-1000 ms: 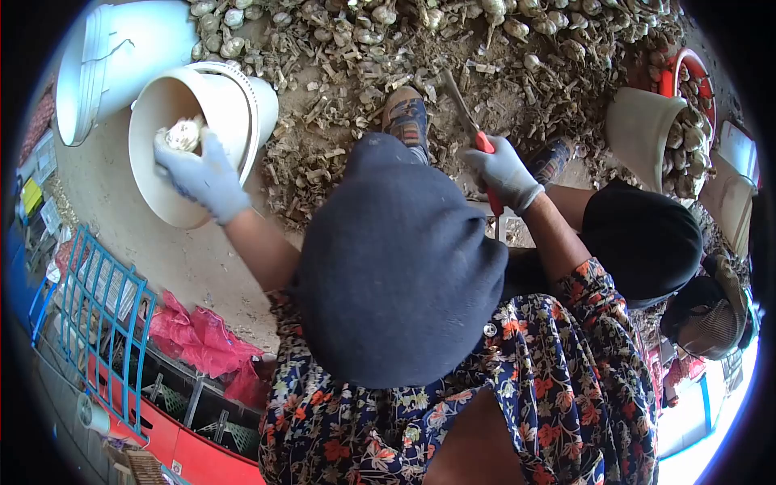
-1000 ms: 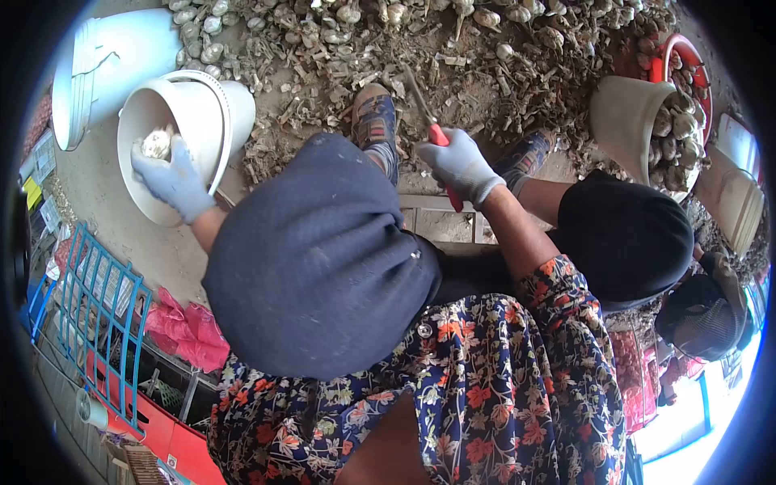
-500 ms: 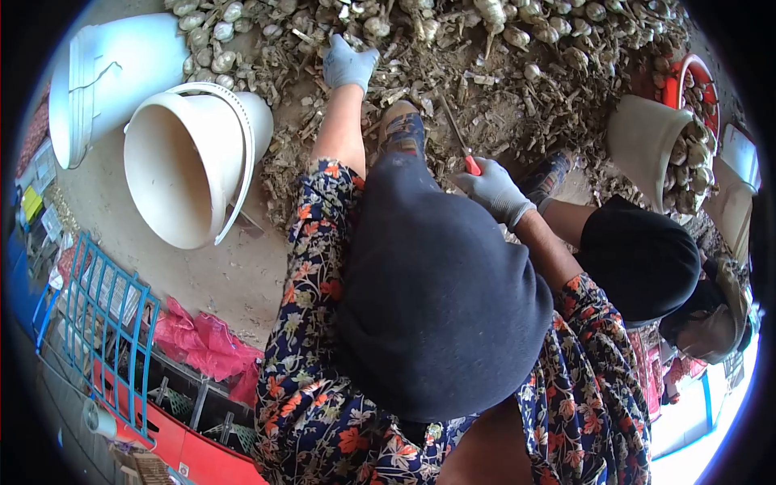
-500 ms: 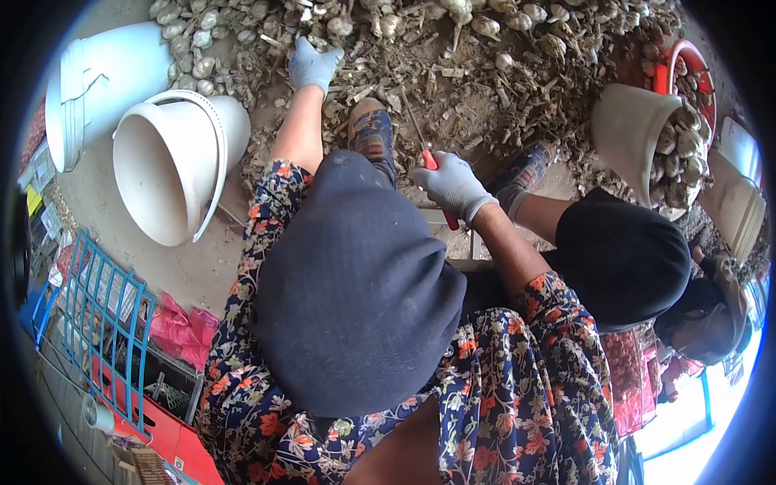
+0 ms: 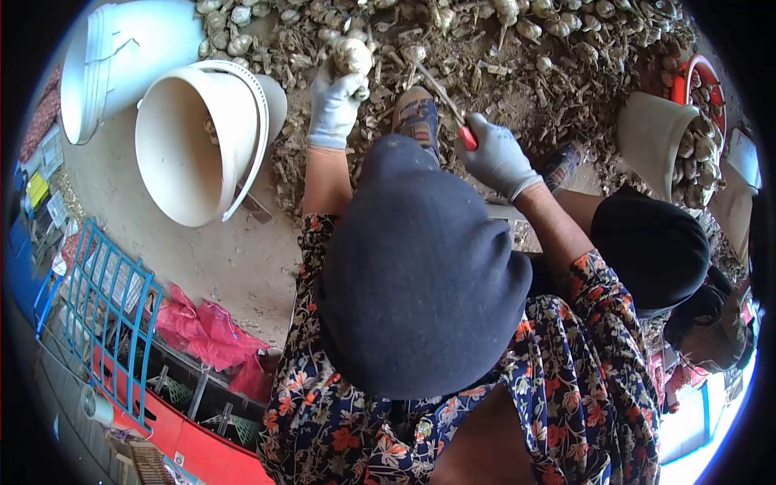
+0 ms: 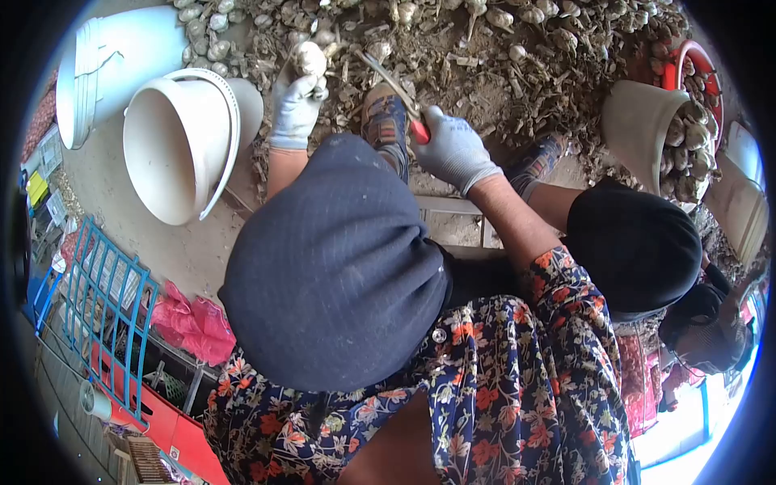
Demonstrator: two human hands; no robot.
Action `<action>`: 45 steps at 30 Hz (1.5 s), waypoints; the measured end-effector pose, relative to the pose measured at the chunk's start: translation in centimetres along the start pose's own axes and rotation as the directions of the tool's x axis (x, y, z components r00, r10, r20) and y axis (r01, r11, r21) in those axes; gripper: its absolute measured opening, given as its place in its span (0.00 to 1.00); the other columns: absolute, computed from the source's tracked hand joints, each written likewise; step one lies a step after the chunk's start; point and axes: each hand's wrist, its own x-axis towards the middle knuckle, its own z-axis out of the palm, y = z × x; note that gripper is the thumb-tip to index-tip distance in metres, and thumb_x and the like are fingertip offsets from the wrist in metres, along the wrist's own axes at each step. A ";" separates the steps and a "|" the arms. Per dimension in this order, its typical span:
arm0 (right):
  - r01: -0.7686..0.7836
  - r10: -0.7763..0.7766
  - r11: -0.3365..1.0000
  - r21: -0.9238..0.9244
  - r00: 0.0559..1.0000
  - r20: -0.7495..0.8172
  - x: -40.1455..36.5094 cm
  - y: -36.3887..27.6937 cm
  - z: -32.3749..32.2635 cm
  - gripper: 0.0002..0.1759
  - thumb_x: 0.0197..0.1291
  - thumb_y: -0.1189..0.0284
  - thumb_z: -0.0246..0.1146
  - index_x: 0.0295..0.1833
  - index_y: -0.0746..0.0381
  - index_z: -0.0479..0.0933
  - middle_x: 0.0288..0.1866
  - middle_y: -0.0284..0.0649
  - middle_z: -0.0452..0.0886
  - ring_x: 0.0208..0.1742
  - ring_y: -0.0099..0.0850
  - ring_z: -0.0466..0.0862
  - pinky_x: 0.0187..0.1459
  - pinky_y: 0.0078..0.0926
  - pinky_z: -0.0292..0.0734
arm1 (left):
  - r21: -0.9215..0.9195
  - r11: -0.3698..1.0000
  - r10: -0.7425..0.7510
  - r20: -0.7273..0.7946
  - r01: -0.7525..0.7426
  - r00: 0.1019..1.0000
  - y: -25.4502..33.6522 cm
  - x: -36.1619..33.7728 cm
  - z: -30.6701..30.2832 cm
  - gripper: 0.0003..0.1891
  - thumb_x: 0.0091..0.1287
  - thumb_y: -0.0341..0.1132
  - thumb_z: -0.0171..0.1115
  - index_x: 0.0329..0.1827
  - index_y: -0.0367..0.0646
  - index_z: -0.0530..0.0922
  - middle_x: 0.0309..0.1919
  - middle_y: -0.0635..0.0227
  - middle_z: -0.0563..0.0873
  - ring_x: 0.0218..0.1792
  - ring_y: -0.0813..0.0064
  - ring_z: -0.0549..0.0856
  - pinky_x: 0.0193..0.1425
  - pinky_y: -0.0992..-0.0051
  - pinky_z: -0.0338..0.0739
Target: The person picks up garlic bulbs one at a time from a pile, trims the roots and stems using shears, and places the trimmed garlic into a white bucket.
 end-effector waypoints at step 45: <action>0.300 -0.338 0.932 -0.202 0.921 -0.192 -3.2 -3.7 -5.1 0.23 0.58 0.55 0.62 0.44 0.65 0.70 0.33 0.52 0.80 0.36 0.45 0.84 0.40 0.43 0.78 | 0.767 0.578 0.380 0.051 -0.280 0.923 3.7 -4.6 8.0 0.38 0.48 0.29 0.77 0.61 0.36 0.64 0.51 0.59 0.80 0.49 0.74 0.81 0.54 0.74 0.79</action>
